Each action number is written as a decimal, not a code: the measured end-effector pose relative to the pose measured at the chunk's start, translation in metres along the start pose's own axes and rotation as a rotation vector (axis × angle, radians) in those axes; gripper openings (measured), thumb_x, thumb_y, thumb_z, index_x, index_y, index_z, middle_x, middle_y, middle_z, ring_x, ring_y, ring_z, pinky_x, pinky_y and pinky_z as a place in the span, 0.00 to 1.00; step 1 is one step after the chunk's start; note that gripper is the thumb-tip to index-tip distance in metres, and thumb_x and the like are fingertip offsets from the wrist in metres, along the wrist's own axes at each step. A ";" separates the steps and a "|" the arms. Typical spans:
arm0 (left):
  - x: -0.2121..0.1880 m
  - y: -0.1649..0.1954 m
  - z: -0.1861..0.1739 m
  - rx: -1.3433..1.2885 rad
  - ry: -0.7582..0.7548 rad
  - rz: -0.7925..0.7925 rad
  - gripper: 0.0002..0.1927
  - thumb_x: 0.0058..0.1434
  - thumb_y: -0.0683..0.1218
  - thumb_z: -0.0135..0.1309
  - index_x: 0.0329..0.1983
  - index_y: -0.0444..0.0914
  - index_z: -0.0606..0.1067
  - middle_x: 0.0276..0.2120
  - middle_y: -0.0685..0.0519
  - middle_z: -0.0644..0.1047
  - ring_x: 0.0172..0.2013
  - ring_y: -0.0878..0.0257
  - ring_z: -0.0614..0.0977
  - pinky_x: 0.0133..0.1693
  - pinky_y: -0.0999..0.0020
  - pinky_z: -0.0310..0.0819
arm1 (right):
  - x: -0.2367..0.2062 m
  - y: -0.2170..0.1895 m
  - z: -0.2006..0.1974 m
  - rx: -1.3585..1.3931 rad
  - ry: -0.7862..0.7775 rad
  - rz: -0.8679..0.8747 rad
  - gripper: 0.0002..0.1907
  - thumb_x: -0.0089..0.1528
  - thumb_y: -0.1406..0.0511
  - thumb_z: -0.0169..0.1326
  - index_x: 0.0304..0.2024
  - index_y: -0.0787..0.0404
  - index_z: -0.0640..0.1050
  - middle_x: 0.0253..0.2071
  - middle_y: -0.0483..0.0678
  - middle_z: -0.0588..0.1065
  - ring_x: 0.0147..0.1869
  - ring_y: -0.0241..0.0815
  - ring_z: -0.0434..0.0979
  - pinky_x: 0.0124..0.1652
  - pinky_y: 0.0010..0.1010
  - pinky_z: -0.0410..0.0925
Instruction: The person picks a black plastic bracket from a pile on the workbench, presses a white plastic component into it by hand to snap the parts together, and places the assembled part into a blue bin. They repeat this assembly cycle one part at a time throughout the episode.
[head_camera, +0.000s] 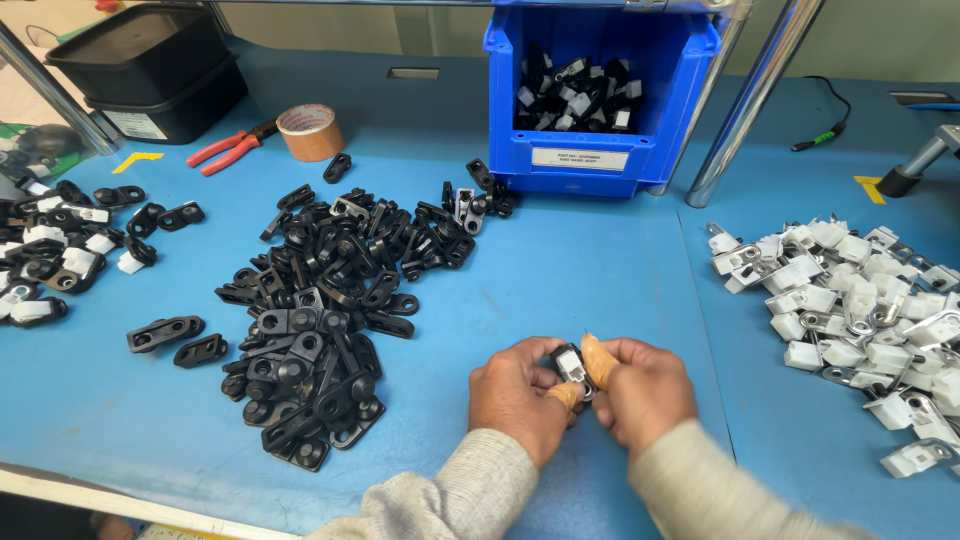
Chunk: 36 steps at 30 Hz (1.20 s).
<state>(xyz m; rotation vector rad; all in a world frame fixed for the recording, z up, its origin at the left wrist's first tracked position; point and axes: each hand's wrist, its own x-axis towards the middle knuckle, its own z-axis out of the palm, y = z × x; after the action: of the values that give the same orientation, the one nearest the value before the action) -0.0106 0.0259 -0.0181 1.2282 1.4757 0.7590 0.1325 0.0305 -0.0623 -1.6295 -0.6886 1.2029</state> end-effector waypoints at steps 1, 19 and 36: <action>0.000 0.000 0.000 -0.037 -0.001 0.013 0.23 0.56 0.35 0.62 0.56 0.39 0.77 0.31 0.51 0.84 0.28 0.67 0.86 0.30 0.73 0.84 | -0.011 0.004 0.000 -0.166 0.033 -0.260 0.13 0.61 0.72 0.49 0.43 0.65 0.83 0.25 0.49 0.77 0.20 0.35 0.67 0.18 0.27 0.58; -0.008 0.007 0.003 -0.157 -0.043 -0.020 0.17 0.60 0.35 0.57 0.51 0.41 0.78 0.29 0.51 0.83 0.28 0.68 0.86 0.29 0.74 0.84 | -0.020 -0.013 -0.015 -0.082 -0.023 0.042 0.14 0.61 0.76 0.50 0.46 0.71 0.83 0.24 0.53 0.78 0.18 0.36 0.66 0.15 0.27 0.55; -0.007 0.004 0.004 -0.322 -0.073 -0.142 0.15 0.59 0.34 0.58 0.48 0.39 0.76 0.29 0.49 0.83 0.28 0.65 0.86 0.30 0.73 0.85 | -0.026 -0.025 -0.026 -0.065 -0.169 0.107 0.11 0.61 0.74 0.55 0.45 0.72 0.81 0.28 0.54 0.82 0.23 0.37 0.74 0.17 0.25 0.60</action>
<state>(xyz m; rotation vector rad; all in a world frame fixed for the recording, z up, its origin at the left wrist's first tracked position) -0.0061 0.0204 -0.0132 0.8896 1.3062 0.8099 0.1499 0.0089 -0.0277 -1.6483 -0.7616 1.4210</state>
